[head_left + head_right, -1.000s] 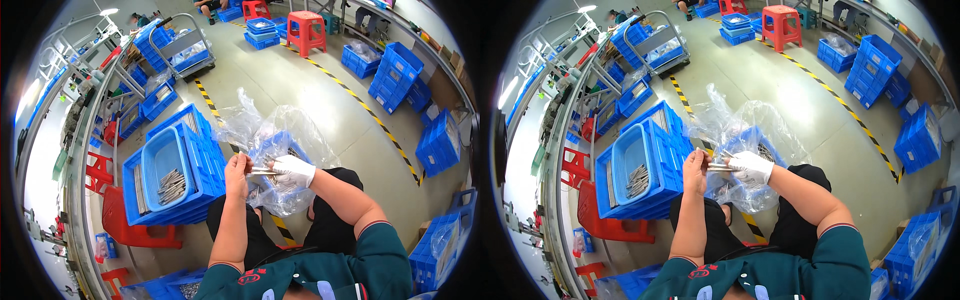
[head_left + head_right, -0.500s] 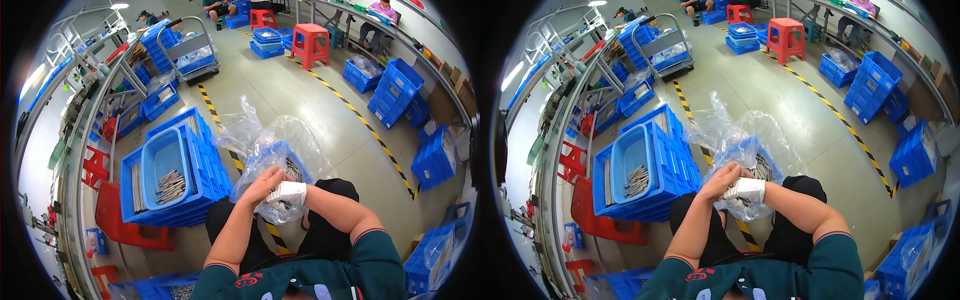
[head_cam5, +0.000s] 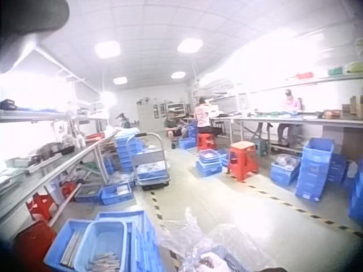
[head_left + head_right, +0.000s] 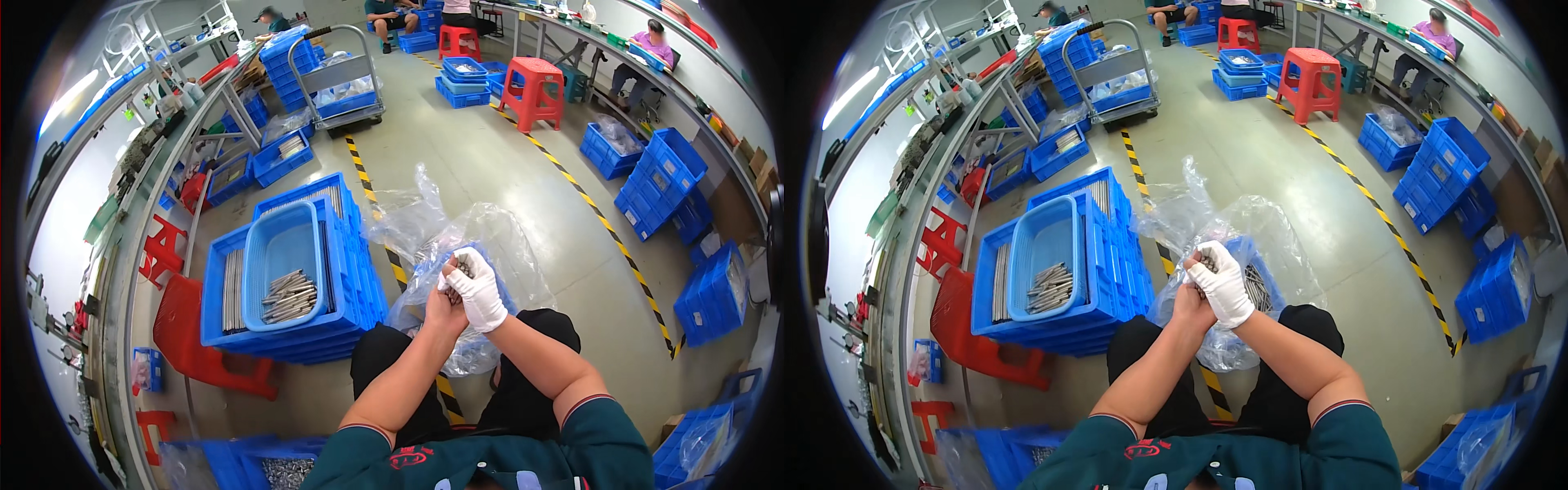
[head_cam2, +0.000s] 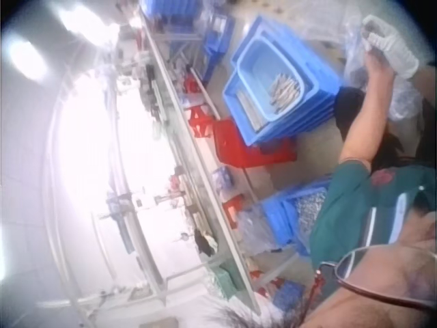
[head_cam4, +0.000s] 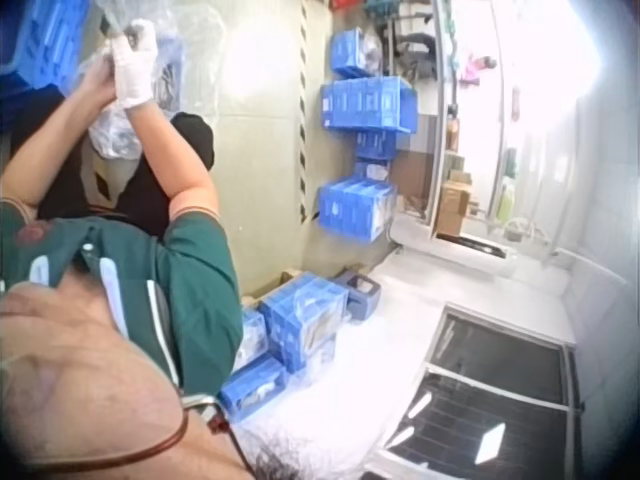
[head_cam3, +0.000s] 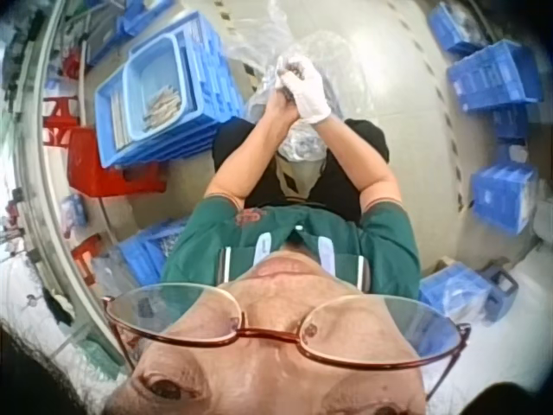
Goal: The person sits on the floor in a factory setting, wearing white gloves. They repeatedly pick up small, cylindrical metal parts from a clear plastic bag and place them into a blue plastic basket. The person handles the parts one by one or in small groups, transferring them from the bag to the basket throughout the clip.
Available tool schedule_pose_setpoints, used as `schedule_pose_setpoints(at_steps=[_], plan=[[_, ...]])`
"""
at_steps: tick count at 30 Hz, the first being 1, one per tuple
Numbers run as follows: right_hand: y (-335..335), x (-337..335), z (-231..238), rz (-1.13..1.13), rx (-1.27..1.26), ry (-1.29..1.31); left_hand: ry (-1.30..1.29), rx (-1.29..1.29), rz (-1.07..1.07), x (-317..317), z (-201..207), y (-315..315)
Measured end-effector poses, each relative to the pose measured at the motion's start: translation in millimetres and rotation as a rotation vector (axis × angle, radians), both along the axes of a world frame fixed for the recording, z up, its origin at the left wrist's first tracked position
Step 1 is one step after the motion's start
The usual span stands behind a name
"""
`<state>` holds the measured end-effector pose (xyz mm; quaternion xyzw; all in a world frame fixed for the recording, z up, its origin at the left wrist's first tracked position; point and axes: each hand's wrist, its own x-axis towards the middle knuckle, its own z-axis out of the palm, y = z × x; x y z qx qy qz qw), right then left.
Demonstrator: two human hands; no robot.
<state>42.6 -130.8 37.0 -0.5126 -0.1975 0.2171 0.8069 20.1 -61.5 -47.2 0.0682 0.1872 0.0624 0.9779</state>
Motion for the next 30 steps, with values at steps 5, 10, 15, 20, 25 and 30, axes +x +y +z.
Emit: schedule_pose_setpoints(at_steps=[5,10,15,20,25,30], plan=[[-1.7,6.0,-12.8,-0.035,-0.037,-0.02,0.094,0.081,0.035,0.9,-3.3,2.4],[0.9,13.4,-35.9,-0.079,0.062,0.124,0.208,0.033,0.027,-0.8,11.0,-5.8],[-2.2,16.8,-34.4,-0.16,-0.138,0.12,0.181,0.413,-0.055,-13.1,12.2,7.6],[-14.7,12.5,-38.2,-0.029,-0.366,0.1,0.32,1.573,0.493,-5.2,17.4,30.5],[-35.9,14.6,-29.7,0.562,-0.463,0.385,0.264,1.773,-0.083,-26.0,45.7,56.8],[-42.2,13.7,-21.4,0.878,-0.213,0.58,0.082,1.477,-0.281,-32.6,74.7,56.5]])
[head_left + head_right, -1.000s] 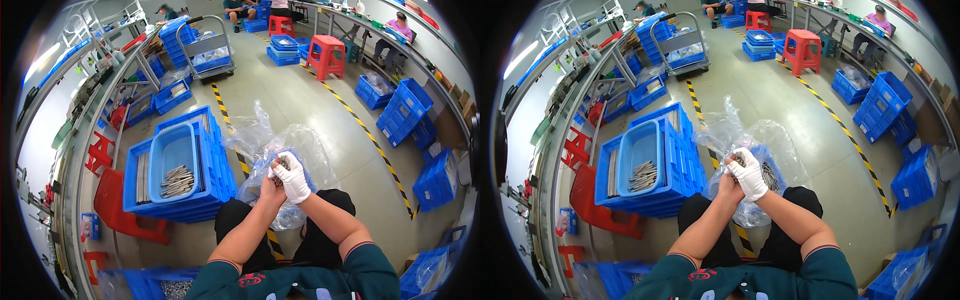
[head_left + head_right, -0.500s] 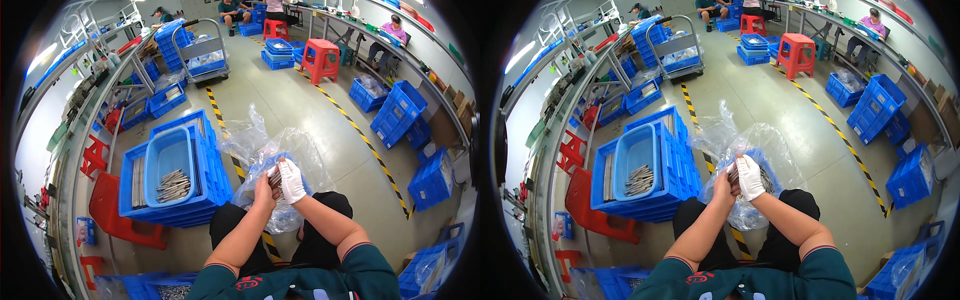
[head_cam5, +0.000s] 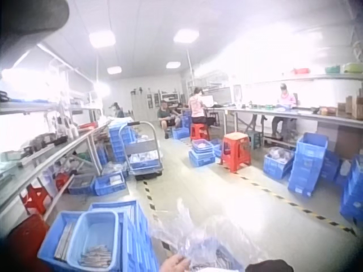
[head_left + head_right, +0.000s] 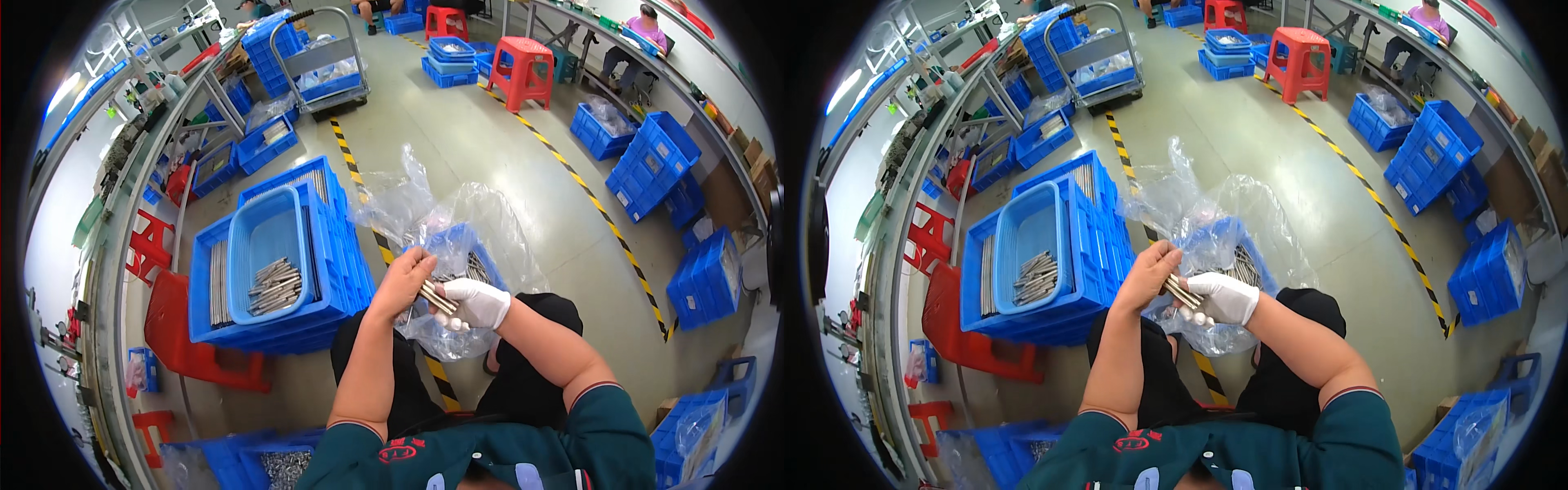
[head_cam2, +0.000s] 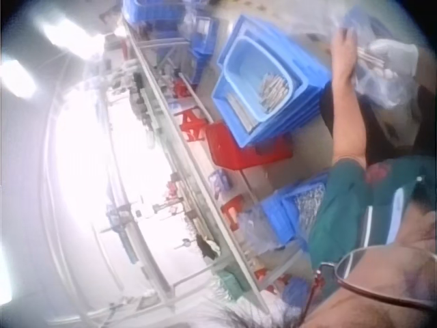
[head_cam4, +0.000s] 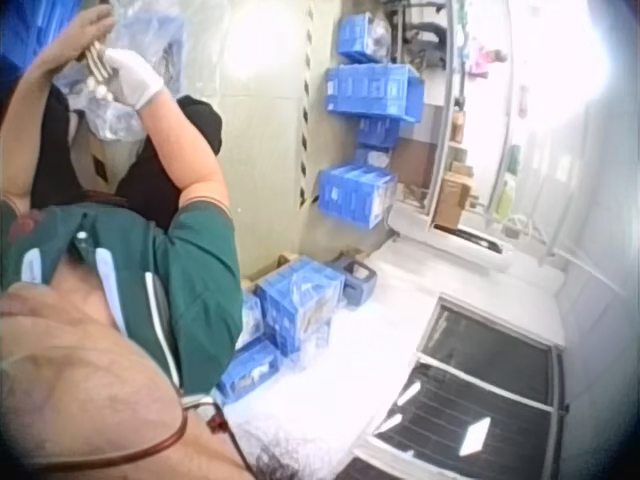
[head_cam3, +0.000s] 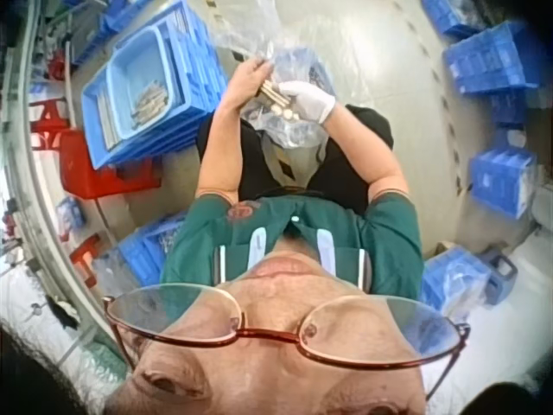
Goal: The person sits on the floor in a factory setting, wearing white gloves. They repeatedly pick up small, cylindrical metal parts from a clear plastic bag and place them into a blue plastic basket. The person handles the parts one by one or in small groups, transferring them from the bag to the basket throughout the clip.
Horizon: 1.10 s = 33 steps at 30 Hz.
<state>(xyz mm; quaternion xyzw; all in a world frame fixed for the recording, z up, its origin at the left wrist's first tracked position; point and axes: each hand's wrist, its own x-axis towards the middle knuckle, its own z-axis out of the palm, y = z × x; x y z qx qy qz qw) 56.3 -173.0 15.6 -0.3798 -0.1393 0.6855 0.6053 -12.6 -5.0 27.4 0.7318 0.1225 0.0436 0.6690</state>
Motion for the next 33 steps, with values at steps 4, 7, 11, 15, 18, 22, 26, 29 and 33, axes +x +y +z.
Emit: schedule_pose_setpoints(at_steps=[4,7,11,15,18,22,26,29,33], plan=[[8.9,-8.6,-19.9,-0.036,0.048,0.221,-0.133,0.24,0.009,5.0,-18.8,1.7],[11.0,-13.6,-25.1,0.006,0.167,0.319,0.188,0.13,-0.001,-3.7,10.2,-5.9],[12.7,-10.8,-24.2,-0.035,0.048,0.195,-0.103,0.14,0.149,3.4,-22.8,-2.3],[8.6,-8.7,-11.4,-0.204,-0.089,-0.168,-0.148,-0.125,0.354,6.1,-23.4,9.4],[4.6,1.1,-6.1,-0.326,-0.114,-0.507,-0.143,-0.309,0.377,4.2,-18.4,13.6],[-1.7,10.3,7.2,-0.431,-0.175,-0.759,-0.095,-0.629,0.228,-0.1,-17.9,6.4],[-4.2,14.0,13.9,-0.506,-0.148,-0.748,-0.121,-0.765,0.133,-0.6,-18.5,1.5],[-5.9,18.6,6.7,-0.531,-0.1,-0.697,-0.137,-0.831,0.087,0.0,-19.5,-3.0],[-7.1,20.2,7.4,-0.529,-0.099,-0.739,-0.129,-0.901,0.056,1.6,-23.6,-4.5]])
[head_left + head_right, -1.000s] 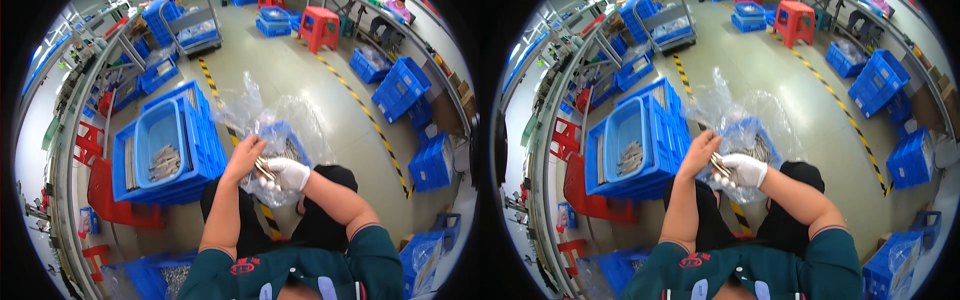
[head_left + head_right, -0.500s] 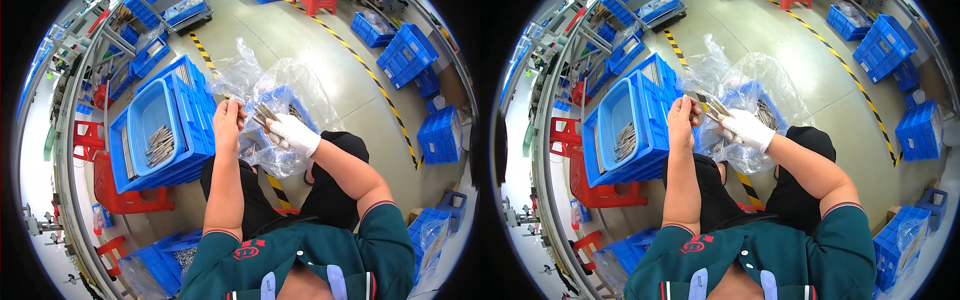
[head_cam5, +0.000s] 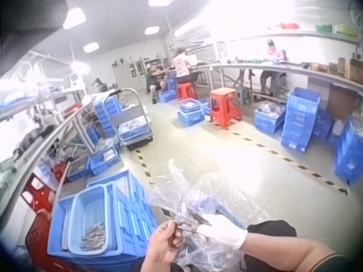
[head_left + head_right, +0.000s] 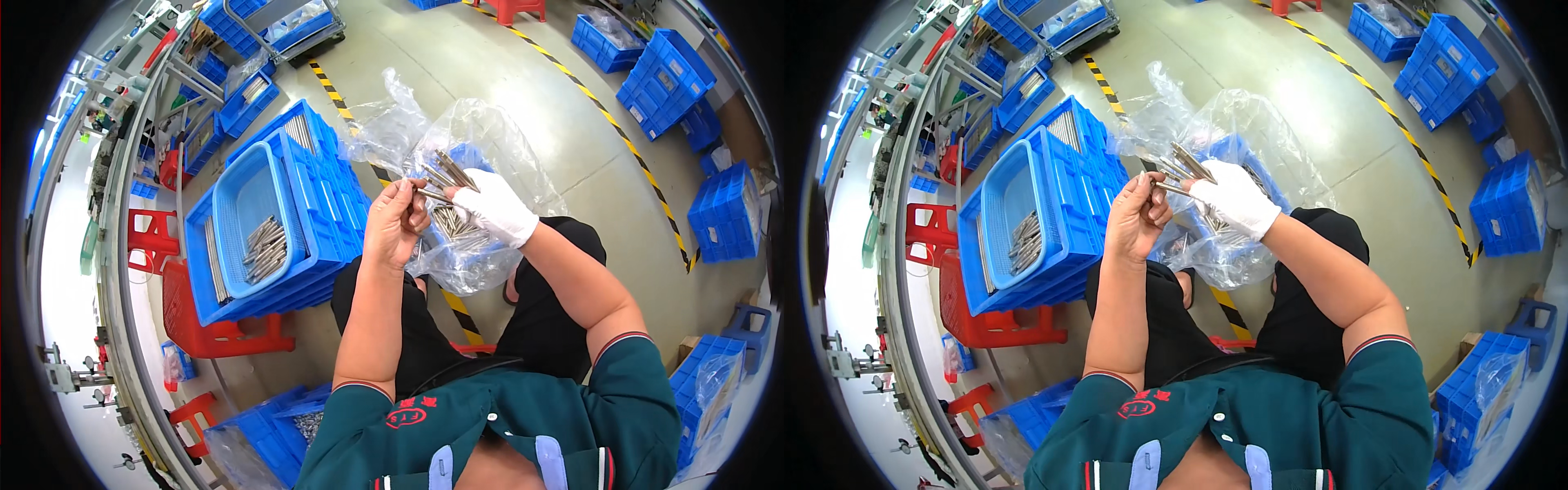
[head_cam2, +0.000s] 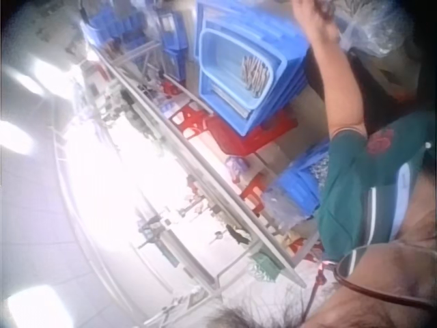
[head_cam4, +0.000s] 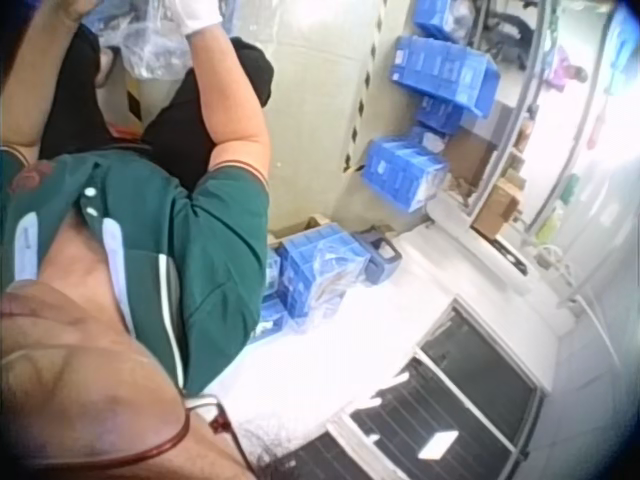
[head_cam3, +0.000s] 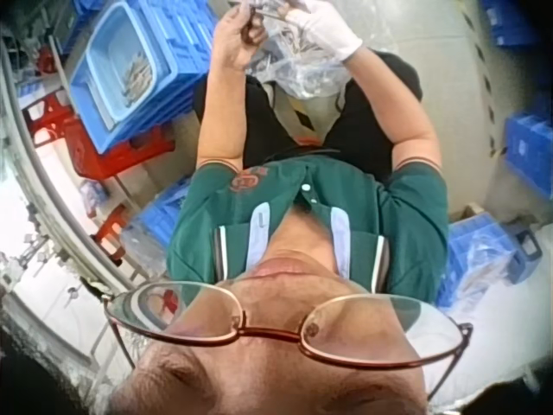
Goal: The person sits on the floor in a factory setting, wearing white gloves. They repeatedly pick up small, cylindrical metal parts from a clear plastic bag and place them into a blue plastic basket. The person handles the parts one by one or in small groups, transferring them from the bag to the basket throughout the clip.
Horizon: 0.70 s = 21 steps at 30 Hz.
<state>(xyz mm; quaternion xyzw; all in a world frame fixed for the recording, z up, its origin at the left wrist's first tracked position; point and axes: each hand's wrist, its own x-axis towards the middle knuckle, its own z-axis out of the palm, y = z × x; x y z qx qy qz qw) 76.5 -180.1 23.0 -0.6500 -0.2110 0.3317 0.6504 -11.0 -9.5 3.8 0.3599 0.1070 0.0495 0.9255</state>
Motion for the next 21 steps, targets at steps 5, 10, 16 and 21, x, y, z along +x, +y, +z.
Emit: schedule_pose_setpoints(at_steps=[5,10,16,21], plan=[[-0.1,0.2,1.3,-0.035,-0.079,-0.175,0.024,-0.026,-0.002,0.4,0.1,-1.3],[-1.9,2.9,0.8,-0.006,-0.115,-0.188,0.038,-0.021,-0.002,0.2,1.5,-2.7],[-1.3,-1.0,1.6,-0.07,-0.127,-0.284,0.021,0.01,-0.011,0.6,0.8,-4.6],[-3.3,-1.9,8.0,-0.057,-0.109,-0.33,0.022,-0.014,-0.047,-0.6,0.2,-7.3]])
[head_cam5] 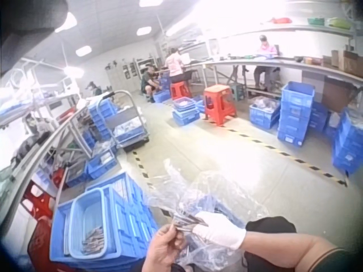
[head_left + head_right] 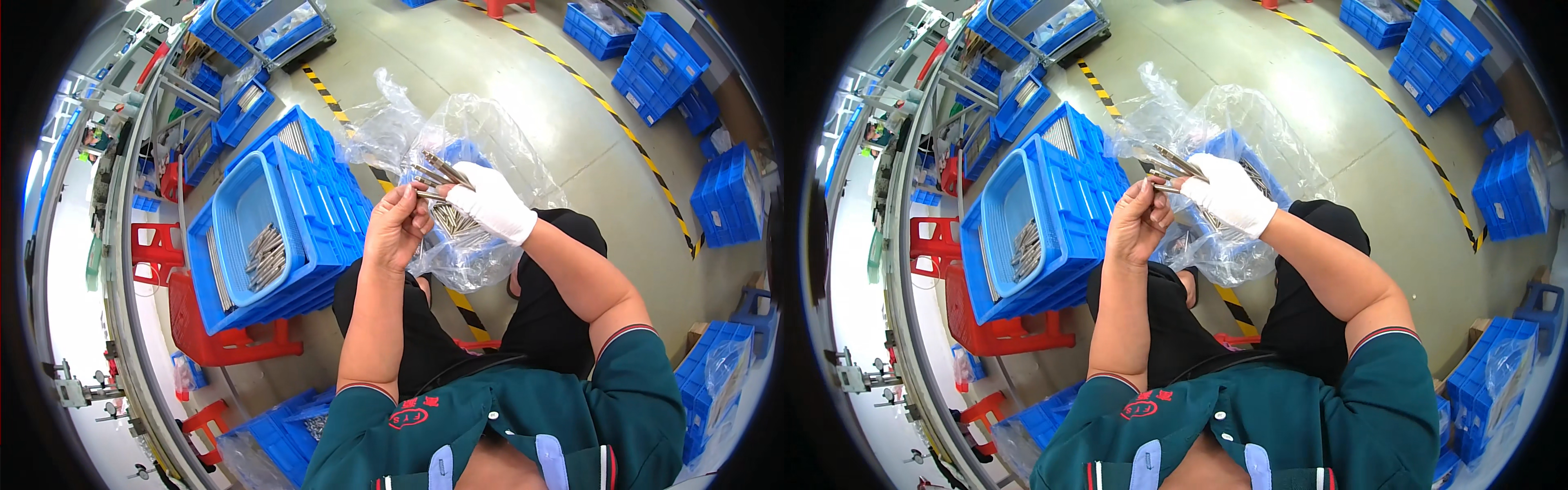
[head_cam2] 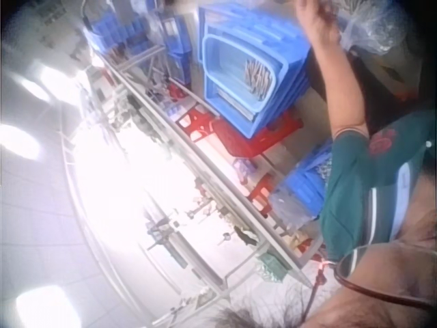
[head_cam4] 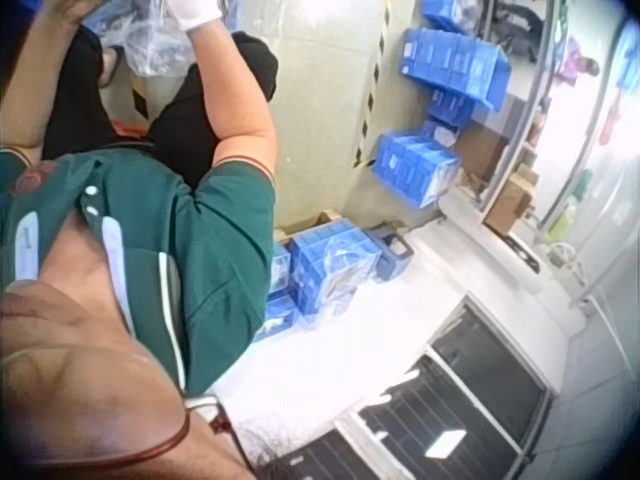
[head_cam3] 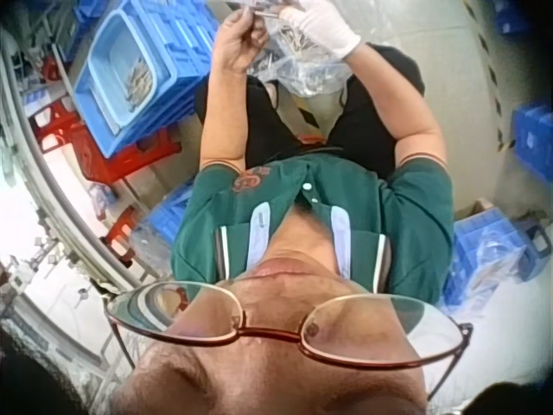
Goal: The person sits on the floor in a factory setting, wearing white gloves. They repeatedly pick up small, cylindrical metal parts from a clear plastic bag and place them into a blue plastic basket. The person handles the parts one by one or in small groups, transferring them from the bag to the basket throughout the clip.
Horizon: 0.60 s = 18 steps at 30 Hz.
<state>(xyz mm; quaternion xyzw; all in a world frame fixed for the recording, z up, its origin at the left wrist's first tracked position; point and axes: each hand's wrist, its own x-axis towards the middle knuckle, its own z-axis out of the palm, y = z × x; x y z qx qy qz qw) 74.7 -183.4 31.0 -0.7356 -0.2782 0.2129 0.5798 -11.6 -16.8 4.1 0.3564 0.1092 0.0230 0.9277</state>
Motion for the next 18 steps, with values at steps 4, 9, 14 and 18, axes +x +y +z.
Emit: schedule_pose_setpoints(at_steps=[4,9,14,18], plan=[[-0.1,2.8,-5.7,-0.003,0.046,0.042,0.104,0.341,0.116,-0.7,7.4,-8.0],[-0.2,2.8,-1.1,-0.011,-0.02,-0.004,0.077,0.624,0.326,-0.6,7.6,6.0],[3.5,0.9,-5.1,0.043,-0.093,-0.1,0.054,0.518,0.327,-1.3,0.3,6.9],[3.4,-1.3,-3.9,0.072,-0.112,-0.101,0.056,0.528,0.269,-0.6,0.7,3.5]])
